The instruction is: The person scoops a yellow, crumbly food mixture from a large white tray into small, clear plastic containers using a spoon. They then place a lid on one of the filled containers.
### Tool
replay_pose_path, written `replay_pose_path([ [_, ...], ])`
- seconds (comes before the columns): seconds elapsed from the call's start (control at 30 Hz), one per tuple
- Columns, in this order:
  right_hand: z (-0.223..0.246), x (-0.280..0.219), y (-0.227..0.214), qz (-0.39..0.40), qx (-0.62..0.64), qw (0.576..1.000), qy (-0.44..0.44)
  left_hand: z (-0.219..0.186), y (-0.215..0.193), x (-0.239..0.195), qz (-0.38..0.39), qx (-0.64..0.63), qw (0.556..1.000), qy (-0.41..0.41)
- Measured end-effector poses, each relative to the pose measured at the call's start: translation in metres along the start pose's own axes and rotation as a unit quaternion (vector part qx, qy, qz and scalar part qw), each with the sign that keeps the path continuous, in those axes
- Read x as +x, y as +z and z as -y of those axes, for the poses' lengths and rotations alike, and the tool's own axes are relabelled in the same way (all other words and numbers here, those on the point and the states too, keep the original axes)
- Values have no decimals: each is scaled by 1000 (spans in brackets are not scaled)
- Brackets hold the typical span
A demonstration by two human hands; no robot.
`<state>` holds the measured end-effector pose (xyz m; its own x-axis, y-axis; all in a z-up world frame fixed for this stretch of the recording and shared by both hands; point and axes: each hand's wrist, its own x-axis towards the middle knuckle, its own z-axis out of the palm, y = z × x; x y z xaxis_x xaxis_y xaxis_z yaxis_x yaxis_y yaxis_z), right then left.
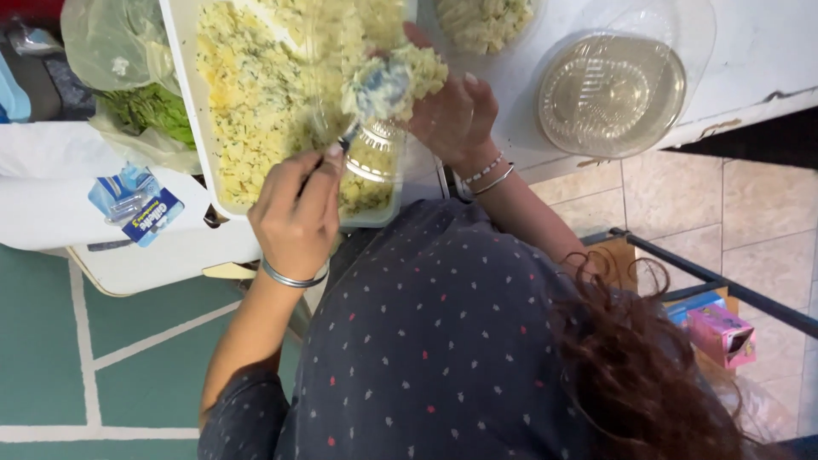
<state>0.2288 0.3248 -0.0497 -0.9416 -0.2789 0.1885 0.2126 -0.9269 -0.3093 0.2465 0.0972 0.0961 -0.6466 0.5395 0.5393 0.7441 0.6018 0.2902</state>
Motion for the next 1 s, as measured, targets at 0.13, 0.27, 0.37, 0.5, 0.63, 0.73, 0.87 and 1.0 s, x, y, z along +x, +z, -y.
replay_pose_path([
  [0.13, -2, -6, 2, -92, 56, 994, -12, 6, 4, -12, 73, -62, 995, -43],
  [0.27, 4, -10, 3, -141, 76, 987, 19, 3, -7, -5, 49, -101, 993, -38],
  [0.37, -3, -18, -16, -81, 27, 996, -11, 2, -11, -11, 83, -86, 990, -70],
  [0.5, -8, -17, -33, -83, 142, 985, -42, 5, -16, -7, 118, -133, 980, -90],
  [0.63, -10, -15, -17, -88, 58, 993, -54, 0, -31, -2, 49, -118, 989, -80],
  [0.73, -8, -15, -19, -65, 82, 993, -48, 15, -26, -12, 59, -110, 985, -116],
  [0.87, 4, -37, -29, -57, 68, 995, -46, 68, -32, -12, 47, -4, 986, -158],
  [1.0, 15, -68, -35, -59, 103, 992, -51, 144, -23, 10, 114, 95, 984, -95],
])
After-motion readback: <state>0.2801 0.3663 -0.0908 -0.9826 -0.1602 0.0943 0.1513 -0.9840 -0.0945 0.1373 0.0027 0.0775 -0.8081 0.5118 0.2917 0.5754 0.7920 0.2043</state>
